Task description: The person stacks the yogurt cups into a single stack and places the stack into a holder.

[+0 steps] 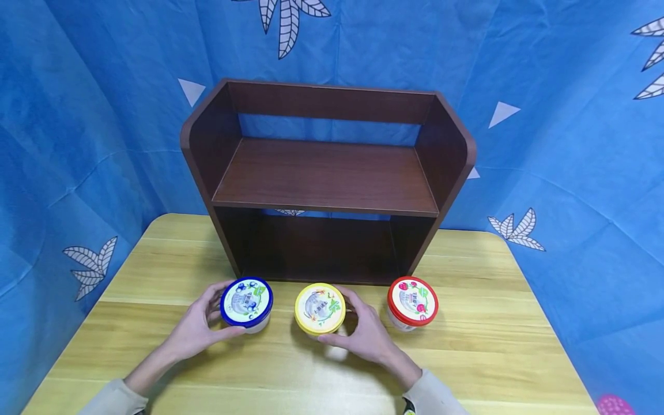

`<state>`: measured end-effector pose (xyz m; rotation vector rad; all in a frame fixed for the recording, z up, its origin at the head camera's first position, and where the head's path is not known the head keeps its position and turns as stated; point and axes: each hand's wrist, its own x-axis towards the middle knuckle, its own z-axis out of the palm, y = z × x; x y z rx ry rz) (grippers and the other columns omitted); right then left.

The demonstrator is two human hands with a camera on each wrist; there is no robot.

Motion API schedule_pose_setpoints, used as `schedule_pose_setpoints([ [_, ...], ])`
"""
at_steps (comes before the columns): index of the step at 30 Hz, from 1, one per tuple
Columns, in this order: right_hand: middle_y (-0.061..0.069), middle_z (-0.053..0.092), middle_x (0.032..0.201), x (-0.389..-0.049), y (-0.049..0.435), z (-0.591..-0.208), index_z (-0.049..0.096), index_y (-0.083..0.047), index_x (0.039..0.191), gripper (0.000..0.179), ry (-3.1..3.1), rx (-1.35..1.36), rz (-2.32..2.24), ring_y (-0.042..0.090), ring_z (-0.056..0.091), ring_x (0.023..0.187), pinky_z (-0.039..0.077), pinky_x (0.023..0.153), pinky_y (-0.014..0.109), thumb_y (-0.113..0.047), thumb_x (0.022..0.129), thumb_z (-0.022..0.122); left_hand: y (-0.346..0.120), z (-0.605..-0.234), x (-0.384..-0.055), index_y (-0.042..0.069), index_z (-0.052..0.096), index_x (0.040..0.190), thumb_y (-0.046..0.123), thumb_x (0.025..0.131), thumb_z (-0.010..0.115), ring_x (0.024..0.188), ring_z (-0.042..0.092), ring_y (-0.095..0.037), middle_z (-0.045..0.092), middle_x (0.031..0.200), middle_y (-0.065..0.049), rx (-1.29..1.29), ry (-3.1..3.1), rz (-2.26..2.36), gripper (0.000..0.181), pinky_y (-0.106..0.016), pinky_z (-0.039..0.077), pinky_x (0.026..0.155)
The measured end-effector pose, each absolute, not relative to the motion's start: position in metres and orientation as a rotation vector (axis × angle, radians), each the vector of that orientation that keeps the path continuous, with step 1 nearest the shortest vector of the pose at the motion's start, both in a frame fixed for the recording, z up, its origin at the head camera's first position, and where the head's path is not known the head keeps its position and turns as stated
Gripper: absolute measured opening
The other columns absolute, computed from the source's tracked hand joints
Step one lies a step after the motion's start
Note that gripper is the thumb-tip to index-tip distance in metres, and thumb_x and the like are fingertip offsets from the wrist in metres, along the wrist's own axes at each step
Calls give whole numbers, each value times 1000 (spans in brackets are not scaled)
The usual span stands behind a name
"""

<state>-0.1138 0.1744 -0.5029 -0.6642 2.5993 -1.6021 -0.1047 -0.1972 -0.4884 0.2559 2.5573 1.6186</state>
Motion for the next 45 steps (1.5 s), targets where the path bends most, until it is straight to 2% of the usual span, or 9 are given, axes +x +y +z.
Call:
schedule_pose_setpoints([
  [12,1,70,141,-116,179,-490,49,-23,152,89,2626,-628,-1587,7,65,124,61,100,31,-31,77,96,-192,-487,-105,9,39,156,26,77,97,142,55,-43,53,154,-22,255,2543,1616,100,-42,57,111],
  [20,-6,69,142,-117,176,-477,49,-28,151,88,2643,-619,-1569,9,64,127,61,103,32,-32,76,96,-191,-486,-104,10,39,156,27,77,97,143,54,-43,52,155,-21,230,2550,1612,100,-43,58,111],
  [29,-3,68,143,-124,172,-459,47,-28,154,90,2662,-733,-1565,11,65,127,61,102,32,-30,78,95,-192,-488,-104,10,38,156,30,77,96,143,54,-43,52,155,-21,223,2557,1588,100,-42,58,111],
  [35,-9,66,144,-129,163,-449,46,-33,153,90,2628,-719,-1585,11,62,131,60,106,34,-32,78,95,-193,-489,-106,9,39,155,27,77,97,140,57,-43,55,152,-22,256,2569,1601,99,-40,60,109],
  [45,-4,69,144,-139,149,-439,47,-27,154,89,2576,-834,-1682,11,63,131,59,106,34,-26,78,94,-193,-491,-105,8,40,155,27,76,97,140,57,-43,56,152,-21,258,2576,1609,99,-42,60,109],
])
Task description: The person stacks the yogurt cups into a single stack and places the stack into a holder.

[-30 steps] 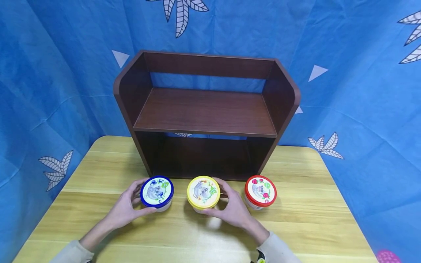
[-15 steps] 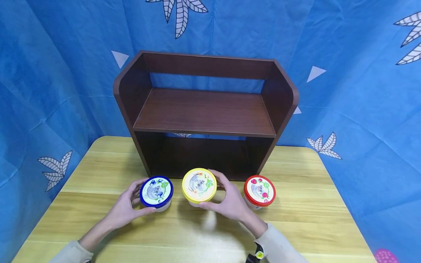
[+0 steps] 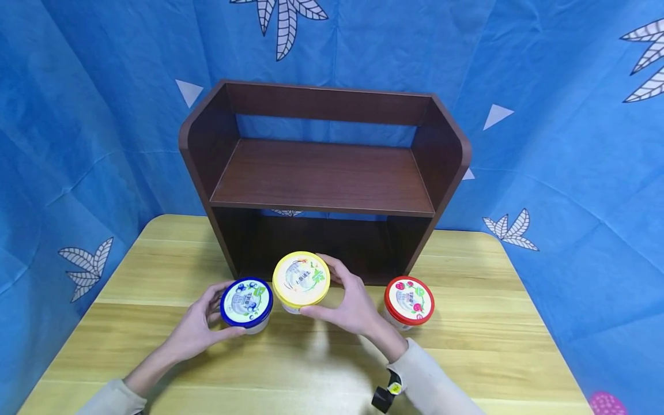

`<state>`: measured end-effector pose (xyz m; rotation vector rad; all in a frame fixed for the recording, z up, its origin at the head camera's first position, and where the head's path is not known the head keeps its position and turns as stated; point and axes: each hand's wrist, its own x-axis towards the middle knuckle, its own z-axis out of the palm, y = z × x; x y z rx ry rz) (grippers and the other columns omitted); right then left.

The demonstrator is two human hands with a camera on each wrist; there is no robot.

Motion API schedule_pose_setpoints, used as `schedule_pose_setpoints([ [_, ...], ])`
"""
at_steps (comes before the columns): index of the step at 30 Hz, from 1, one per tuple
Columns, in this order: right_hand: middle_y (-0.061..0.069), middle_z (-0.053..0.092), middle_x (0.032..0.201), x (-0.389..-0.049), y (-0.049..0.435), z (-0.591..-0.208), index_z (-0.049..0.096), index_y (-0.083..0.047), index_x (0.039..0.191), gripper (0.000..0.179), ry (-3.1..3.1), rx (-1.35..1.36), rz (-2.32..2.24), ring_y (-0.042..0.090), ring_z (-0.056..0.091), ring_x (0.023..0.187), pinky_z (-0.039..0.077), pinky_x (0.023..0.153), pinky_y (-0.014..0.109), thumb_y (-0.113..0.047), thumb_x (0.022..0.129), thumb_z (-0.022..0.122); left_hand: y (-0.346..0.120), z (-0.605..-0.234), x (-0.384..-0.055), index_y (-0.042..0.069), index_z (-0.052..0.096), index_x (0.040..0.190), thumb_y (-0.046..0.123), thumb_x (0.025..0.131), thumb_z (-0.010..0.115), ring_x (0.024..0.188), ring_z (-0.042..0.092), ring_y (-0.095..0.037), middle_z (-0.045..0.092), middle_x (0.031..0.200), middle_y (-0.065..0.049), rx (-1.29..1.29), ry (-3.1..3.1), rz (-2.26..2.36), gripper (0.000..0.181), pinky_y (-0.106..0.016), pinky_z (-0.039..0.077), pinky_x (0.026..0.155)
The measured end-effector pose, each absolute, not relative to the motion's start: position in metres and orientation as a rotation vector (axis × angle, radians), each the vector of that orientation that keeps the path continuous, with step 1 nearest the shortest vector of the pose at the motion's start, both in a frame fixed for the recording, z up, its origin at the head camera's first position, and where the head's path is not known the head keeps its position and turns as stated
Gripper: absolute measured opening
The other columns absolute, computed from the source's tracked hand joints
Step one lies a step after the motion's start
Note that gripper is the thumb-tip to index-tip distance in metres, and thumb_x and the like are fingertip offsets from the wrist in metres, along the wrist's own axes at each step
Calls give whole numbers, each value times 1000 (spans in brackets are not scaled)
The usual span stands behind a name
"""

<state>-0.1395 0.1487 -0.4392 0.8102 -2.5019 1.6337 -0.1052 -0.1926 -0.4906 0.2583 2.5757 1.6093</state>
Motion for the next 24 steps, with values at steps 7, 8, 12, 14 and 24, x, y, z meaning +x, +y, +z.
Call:
schedule_pose_setpoints([
  [7,-1,68,144,-146,140,-436,48,-24,153,89,-2467,824,1664,13,64,130,58,106,33,-28,78,95,-192,-490,-106,9,39,155,28,76,97,141,56,-43,55,152,-20,263,2560,1618,99,-41,59,109],
  [8,-1,69,144,-147,139,-436,48,-24,153,90,-2461,826,1669,13,64,130,59,105,33,-28,78,95,-192,-490,-106,9,39,155,27,76,97,141,56,-42,55,152,-20,264,2559,1619,99,-41,60,109],
  [12,0,69,143,-149,132,-432,48,-24,153,90,-2446,834,1698,14,65,129,59,104,32,-28,77,95,-193,-491,-106,10,40,155,28,77,97,140,57,-42,56,152,-20,265,2553,1619,98,-40,60,108],
  [14,-1,70,142,-150,129,-431,48,-25,153,90,-2440,840,1711,14,65,128,59,104,32,-28,77,95,-193,-491,-106,10,40,154,28,77,97,140,58,-42,56,151,-20,270,2550,1623,98,-39,60,108],
  [24,-1,70,142,-154,111,-429,48,-26,153,90,-2391,896,1793,13,65,128,59,103,29,-28,77,96,-195,-494,-106,7,40,155,25,77,97,138,58,-43,57,149,-21,330,2552,1655,98,-39,61,107],
])
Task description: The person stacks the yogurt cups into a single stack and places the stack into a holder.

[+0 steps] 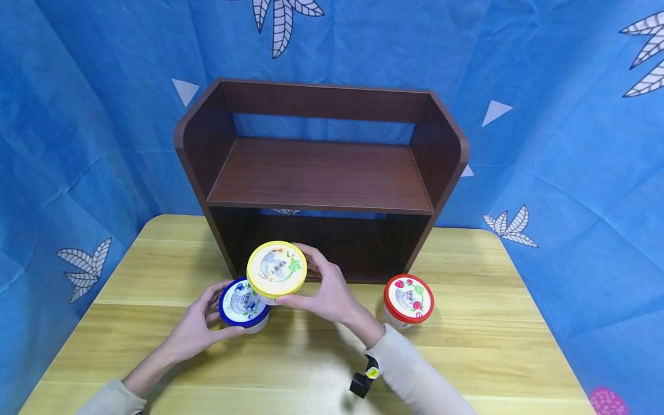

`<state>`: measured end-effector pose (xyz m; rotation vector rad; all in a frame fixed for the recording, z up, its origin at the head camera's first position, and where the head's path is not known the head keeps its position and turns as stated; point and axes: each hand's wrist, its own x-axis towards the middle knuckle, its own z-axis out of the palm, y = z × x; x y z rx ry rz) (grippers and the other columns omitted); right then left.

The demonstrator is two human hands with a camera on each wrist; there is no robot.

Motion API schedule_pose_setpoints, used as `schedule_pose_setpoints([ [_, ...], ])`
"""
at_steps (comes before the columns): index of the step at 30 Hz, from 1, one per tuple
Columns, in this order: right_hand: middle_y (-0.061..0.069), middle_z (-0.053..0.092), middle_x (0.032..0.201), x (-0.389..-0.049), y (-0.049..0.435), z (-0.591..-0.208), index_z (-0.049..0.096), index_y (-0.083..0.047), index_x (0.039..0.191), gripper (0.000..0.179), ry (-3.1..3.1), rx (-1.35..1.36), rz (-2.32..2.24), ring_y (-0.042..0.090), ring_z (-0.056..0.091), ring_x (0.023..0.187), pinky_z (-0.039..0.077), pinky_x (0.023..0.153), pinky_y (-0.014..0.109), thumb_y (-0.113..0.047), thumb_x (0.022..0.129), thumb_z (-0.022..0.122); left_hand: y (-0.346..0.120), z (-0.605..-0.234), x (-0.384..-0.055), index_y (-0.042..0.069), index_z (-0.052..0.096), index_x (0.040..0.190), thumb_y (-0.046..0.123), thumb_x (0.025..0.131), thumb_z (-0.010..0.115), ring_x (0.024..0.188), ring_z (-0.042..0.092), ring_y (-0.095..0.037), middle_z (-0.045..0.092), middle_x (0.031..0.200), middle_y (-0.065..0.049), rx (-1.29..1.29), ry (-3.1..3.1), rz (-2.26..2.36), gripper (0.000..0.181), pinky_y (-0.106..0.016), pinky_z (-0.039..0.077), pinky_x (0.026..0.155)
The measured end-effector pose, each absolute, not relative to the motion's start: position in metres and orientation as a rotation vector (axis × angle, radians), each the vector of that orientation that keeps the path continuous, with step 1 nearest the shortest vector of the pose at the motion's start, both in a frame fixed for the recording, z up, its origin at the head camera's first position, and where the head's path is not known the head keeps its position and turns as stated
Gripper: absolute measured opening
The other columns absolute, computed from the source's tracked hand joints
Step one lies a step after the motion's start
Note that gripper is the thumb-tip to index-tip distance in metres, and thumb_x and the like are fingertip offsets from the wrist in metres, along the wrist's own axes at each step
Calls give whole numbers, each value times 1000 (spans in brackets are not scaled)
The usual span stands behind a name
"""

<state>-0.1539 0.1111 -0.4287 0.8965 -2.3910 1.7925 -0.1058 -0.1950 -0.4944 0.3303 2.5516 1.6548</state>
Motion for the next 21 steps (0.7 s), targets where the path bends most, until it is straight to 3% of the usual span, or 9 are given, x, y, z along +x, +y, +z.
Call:
schedule_pose_setpoints([
  [14,2,69,144,-159,91,-432,48,-23,154,92,-2348,974,1816,16,68,129,60,103,30,-49,78,93,-196,-494,-106,8,39,155,25,77,96,138,58,-42,57,149,-20,336,2530,1663,99,-38,60,108],
  [21,0,69,145,-159,82,-434,48,-24,154,92,-2366,964,1842,16,68,128,58,104,31,-48,78,94,-196,-494,-106,8,39,155,26,77,96,138,58,-41,57,149,-20,322,2527,1654,98,-39,61,108],
])
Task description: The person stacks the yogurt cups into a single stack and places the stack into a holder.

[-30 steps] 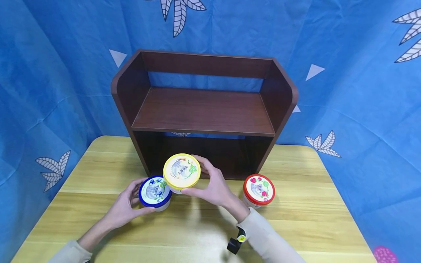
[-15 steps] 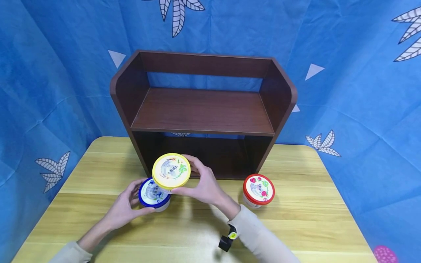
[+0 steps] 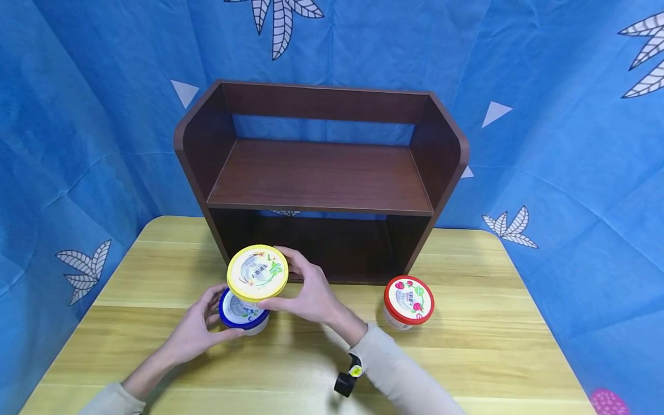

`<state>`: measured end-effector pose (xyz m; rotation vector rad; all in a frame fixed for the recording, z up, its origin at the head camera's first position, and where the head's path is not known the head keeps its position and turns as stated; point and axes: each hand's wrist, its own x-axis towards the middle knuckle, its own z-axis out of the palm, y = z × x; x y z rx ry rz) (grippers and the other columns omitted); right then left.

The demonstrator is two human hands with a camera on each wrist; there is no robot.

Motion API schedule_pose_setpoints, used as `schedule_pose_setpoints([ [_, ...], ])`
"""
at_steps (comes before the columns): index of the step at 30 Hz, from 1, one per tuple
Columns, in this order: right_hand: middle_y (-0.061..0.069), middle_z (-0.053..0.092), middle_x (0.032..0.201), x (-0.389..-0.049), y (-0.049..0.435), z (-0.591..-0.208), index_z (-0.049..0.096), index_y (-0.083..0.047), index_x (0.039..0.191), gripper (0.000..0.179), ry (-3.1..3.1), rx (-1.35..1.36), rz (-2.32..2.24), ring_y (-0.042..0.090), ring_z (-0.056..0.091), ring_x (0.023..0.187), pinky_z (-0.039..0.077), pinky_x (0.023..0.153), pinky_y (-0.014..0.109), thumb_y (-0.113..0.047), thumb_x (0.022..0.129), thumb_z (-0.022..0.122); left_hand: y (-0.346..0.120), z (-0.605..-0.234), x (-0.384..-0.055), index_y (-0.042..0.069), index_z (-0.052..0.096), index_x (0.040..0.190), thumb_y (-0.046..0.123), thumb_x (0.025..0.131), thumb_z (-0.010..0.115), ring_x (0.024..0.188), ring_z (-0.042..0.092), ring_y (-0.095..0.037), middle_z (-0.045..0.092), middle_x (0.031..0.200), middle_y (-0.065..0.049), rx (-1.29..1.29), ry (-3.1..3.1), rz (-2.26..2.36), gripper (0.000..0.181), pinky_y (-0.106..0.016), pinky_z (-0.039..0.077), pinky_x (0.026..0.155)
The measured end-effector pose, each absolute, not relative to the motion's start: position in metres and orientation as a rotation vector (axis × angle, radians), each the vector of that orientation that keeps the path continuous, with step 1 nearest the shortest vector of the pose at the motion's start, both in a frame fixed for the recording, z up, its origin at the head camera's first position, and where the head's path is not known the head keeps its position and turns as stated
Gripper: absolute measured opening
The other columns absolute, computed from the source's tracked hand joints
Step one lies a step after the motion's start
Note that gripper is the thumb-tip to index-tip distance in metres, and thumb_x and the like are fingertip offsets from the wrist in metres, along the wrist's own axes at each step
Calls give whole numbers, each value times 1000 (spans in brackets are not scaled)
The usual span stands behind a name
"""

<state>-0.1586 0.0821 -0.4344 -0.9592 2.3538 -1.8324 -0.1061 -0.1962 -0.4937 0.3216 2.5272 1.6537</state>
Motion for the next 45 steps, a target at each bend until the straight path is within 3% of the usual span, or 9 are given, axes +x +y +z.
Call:
schedule_pose_setpoints([
  [5,3,69,144,-159,77,-439,49,-22,154,92,2349,-985,-1839,16,69,127,58,104,31,-53,78,92,-196,-493,-106,8,37,155,25,77,96,137,58,-41,56,149,-21,294,2516,1646,99,-38,61,108],
  [12,3,69,144,-158,70,-440,49,-21,154,93,2357,-1005,-1827,16,67,129,58,107,33,-17,74,97,-196,-492,-107,9,37,155,26,77,96,137,58,-41,57,148,-20,264,2511,1627,99,-37,61,108],
  [14,2,69,144,-158,69,-440,49,-22,154,92,2355,-1003,-1818,16,66,129,58,107,33,-20,75,97,-197,-492,-107,9,37,155,27,77,96,138,58,-41,56,149,-20,259,2506,1624,99,-38,61,108],
  [20,1,67,145,-159,66,-442,48,-23,154,92,2347,-1011,-1782,15,64,131,58,107,33,-55,79,90,-197,-491,-107,10,38,154,28,78,96,140,57,-42,56,150,-21,257,2517,1610,97,-40,60,110],
  [28,-3,66,145,-157,62,-439,49,-23,153,92,2393,-991,-1717,14,65,128,60,103,31,-19,75,97,-195,-492,-106,11,40,153,27,77,97,143,55,-43,55,152,-22,250,2538,1612,97,-46,56,113],
  [45,-6,65,144,-157,56,-436,48,-22,154,90,2428,-932,-1617,14,65,124,60,102,36,-24,77,95,-198,-493,-105,11,40,154,29,76,97,146,52,-45,53,155,-21,222,2518,1638,98,-53,51,118],
])
